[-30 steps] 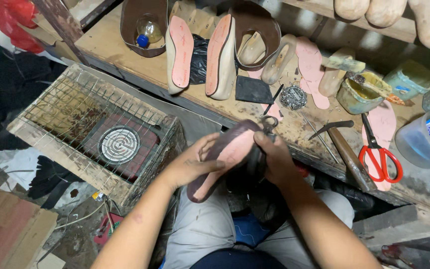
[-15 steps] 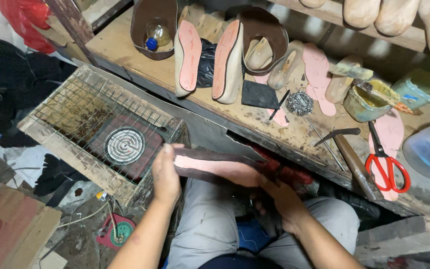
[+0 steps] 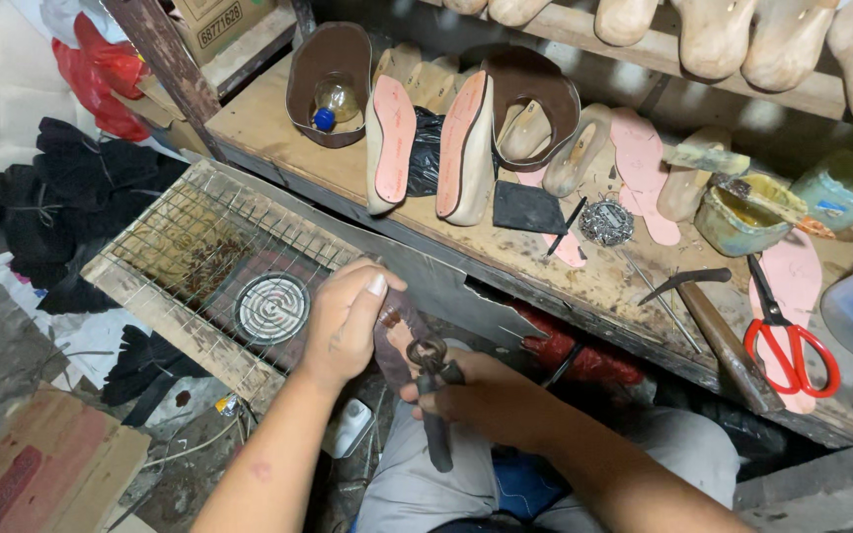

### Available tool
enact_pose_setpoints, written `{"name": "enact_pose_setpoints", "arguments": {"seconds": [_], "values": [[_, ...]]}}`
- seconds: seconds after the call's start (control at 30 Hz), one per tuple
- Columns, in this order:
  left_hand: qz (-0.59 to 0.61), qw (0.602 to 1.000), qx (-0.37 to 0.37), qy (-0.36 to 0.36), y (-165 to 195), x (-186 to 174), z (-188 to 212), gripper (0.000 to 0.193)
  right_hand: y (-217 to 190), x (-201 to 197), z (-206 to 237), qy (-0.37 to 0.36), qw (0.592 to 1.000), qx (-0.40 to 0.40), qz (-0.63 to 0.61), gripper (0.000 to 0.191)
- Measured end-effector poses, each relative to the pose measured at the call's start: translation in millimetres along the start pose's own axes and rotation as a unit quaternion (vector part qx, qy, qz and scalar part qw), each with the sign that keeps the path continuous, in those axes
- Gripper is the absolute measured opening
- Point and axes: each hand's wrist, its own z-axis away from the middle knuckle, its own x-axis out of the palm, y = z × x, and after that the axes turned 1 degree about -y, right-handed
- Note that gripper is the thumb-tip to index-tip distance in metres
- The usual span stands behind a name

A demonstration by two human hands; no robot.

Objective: The person trims the edges of a shoe sole using pliers, then uses a hammer to tap the sole and a brush to apply adhesive to the heel area. The person works on a single shoe throughout the clip.

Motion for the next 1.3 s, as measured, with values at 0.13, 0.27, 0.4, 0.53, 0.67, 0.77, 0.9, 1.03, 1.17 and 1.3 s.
{"name": "enact_pose_setpoints", "arguments": {"seconds": [0.13,0.27,0.4,0.53,0.67,0.77,0.9,1.03,1.17,1.3], "values": [[0.001,1.000,0.015,0.004,-0.1,-0.7,2.3,0.033,-6.7,1.8,-4.9,-0.033,0.999,0.009,0.000,0.024],[-0.009,1.000,0.014,0.000,-4.0,-0.8,3.7,0.034,-4.6,-0.9,-4.3,-0.029,0.999,0.032,0.014,0.023],[-0.008,1.000,-0.016,0.009,-13.7,-3.5,3.5,0.036,-0.1,-11.5,-3.4,0.025,0.998,0.031,0.043,0.022],[-0.004,1.000,-0.015,0.016,-24.9,-8.1,4.1,0.036,3.7,-18.9,-1.8,0.054,0.997,0.051,0.002,0.026],[-0.001,0.999,-0.031,0.014,-32.3,-7.9,4.6,0.036,6.5,-16.9,-0.8,0.040,0.996,0.024,0.078,0.025],[-0.001,0.999,-0.034,0.013,-35.5,-8.9,5.1,0.036,9.0,-16.4,-1.9,0.038,0.994,0.015,0.099,0.024],[0.002,0.999,-0.039,0.015,-39.6,-12.7,7.8,0.034,19.5,-25.2,-5.8,0.056,0.994,0.021,0.089,0.026],[0.008,0.997,-0.069,0.022,-47.6,-12.7,11.5,0.023,41.6,-40.0,-10.7,0.066,0.997,0.018,0.029,0.033],[0.044,0.997,-0.046,0.035,-59.4,-12.4,16.4,0.027,62.3,-53.0,-14.1,0.119,0.989,0.042,-0.080,0.036],[0.093,0.982,-0.160,0.035,-69.9,-14.3,19.7,0.033,70.8,-58.6,-10.3,0.136,0.986,0.030,-0.090,0.033]]}}
